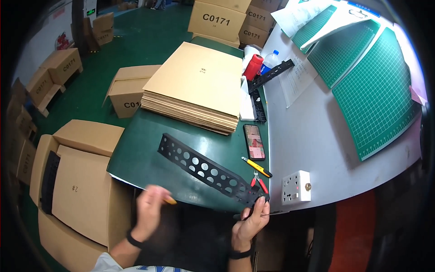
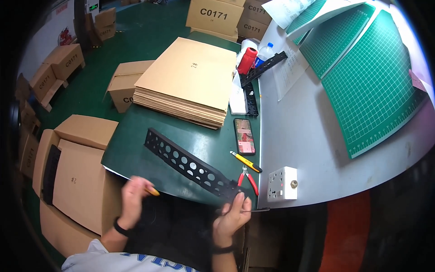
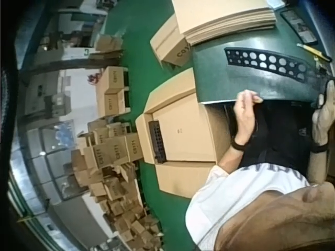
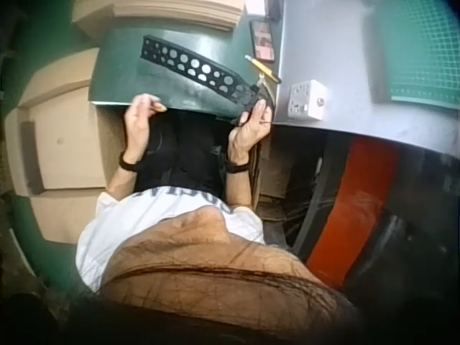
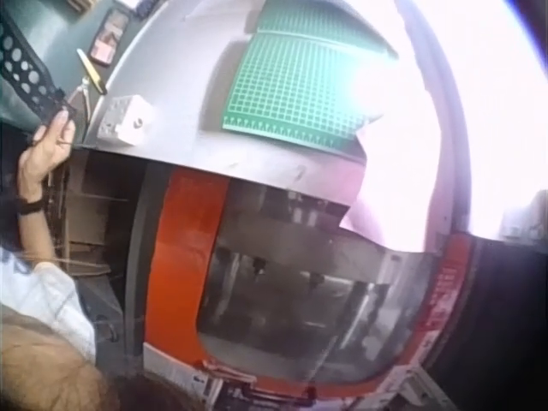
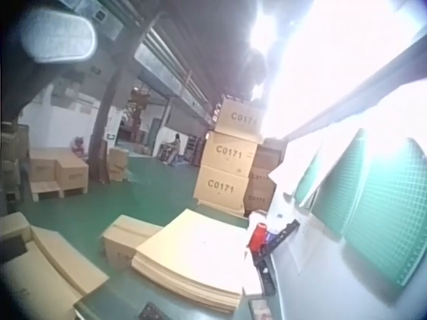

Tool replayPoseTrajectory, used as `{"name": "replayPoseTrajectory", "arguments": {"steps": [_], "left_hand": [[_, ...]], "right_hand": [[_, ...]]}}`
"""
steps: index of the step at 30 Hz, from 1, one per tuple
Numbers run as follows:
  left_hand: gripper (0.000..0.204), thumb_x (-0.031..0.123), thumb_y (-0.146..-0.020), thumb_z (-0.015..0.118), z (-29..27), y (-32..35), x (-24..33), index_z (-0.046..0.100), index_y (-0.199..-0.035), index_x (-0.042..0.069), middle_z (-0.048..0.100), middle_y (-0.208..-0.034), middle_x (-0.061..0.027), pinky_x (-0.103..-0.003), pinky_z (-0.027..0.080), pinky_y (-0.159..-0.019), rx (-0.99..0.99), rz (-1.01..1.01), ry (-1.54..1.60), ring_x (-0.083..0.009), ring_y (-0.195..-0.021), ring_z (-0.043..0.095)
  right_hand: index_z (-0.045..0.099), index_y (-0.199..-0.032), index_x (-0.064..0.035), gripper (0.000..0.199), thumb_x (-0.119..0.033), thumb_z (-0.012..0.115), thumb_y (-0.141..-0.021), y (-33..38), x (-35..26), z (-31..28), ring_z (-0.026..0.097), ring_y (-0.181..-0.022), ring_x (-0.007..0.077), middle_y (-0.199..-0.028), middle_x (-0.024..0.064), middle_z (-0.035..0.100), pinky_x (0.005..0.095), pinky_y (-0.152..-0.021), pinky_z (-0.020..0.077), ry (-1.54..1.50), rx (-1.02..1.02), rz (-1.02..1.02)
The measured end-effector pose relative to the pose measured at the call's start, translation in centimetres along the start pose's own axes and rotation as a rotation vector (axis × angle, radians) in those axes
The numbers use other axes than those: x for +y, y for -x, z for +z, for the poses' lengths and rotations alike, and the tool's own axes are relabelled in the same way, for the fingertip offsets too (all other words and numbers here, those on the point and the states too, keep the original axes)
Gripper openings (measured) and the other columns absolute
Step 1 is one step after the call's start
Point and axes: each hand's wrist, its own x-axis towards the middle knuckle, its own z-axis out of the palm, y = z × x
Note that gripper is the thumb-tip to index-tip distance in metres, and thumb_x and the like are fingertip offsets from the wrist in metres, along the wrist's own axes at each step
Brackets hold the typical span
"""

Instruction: The person opens the machine door, removes a plastic part, and closes the door before trimming it with shears, scraping it with a tool, and placing it in a box. They then repeat the process by opening the machine to remove another part.

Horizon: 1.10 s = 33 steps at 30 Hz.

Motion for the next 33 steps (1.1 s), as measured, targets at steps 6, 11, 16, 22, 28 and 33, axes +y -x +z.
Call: {"name": "replayPoseTrajectory", "arguments": {"steps": [6, 11, 16, 22, 28, 33], "left_hand": [[0.057, 0.048, -0.102, 0.035, 7.3, 2.5, -4.0, 0.04, -0.134, 0.002, 0.052, -0.131, -0.0149, -0.041, 0.036, -0.108, -0.542, -0.403, 0.428, -0.0229, -0.126, 0.049], [0.052, 0.044, -0.103, 0.031, 7.8, 1.9, -3.5, 0.031, -0.142, 0.009, 0.051, -0.133, -0.0201, -0.043, 0.038, -0.107, -0.538, -0.45, 0.733, -0.0282, -0.124, 0.051], [0.047, 0.039, -0.104, 0.033, 7.2, 2.1, -4.6, 0.029, -0.144, 0.014, 0.058, -0.106, -0.0141, -0.032, 0.054, -0.082, -0.451, -0.455, 0.803, -0.0216, -0.096, 0.062], [0.046, 0.042, -0.105, 0.03, 5.9, 2.8, -6.7, 0.04, -0.138, 0.011, 0.051, -0.086, -0.0035, -0.023, 0.046, -0.072, -0.298, -0.53, 0.675, -0.01, -0.078, 0.051], [0.051, 0.046, -0.105, 0.029, 5.8, 2.5, -6.8, 0.047, -0.128, 0.005, 0.05, -0.074, -0.002, -0.023, 0.045, -0.057, -0.194, -0.546, 0.476, -0.0083, -0.059, 0.047], [0.056, 0.055, -0.1, 0.038, 5.7, 3.0, -6.5, 0.058, -0.098, 0.002, 0.046, -0.061, -0.0004, -0.027, 0.047, -0.052, -0.125, -0.711, 0.332, -0.0102, -0.05, 0.047]], "right_hand": [[0.055, -0.088, -0.0095, 0.02, -0.026, 0.061, -0.096, 3.8, 2.9, -0.7, 0.044, -0.052, 0.002, -0.078, -0.0013, 0.061, 0.0174, -0.042, 0.0301, -0.015, 0.011, -0.015], [0.065, -0.102, -0.0001, 0.019, -0.009, 0.069, -0.086, 6.3, 4.0, -4.2, 0.057, -0.071, 0.0122, -0.093, 0.006, 0.061, 0.0239, -0.065, 0.0462, 0.447, -0.28, -0.307], [0.071, -0.104, -0.0003, 0.027, -0.001, 0.078, -0.078, 9.3, 5.8, -5.5, 0.061, -0.095, 0.018, -0.112, 0.0077, 0.056, 0.027, -0.082, 0.0489, 0.435, -0.412, -0.151], [0.071, -0.104, -0.0004, 0.028, -0.003, 0.079, -0.078, 10.2, 7.4, -7.1, 0.058, -0.078, 0.0136, -0.111, 0.0078, 0.055, 0.0248, -0.071, 0.0491, 0.726, -0.597, -0.168], [0.071, -0.104, -0.0021, 0.026, -0.002, 0.074, -0.078, 9.5, 7.1, -7.6, 0.061, -0.069, 0.0153, -0.107, 0.0126, 0.063, 0.0245, -0.062, 0.0491, 0.673, -0.731, -0.378], [0.059, -0.109, 0.0034, 0.026, -0.013, 0.048, -0.091, 8.5, 6.3, -9.3, 0.052, -0.062, 0.0115, -0.099, 0.0146, 0.063, 0.0235, -0.056, 0.0428, 0.544, -0.642, -0.185]]}}
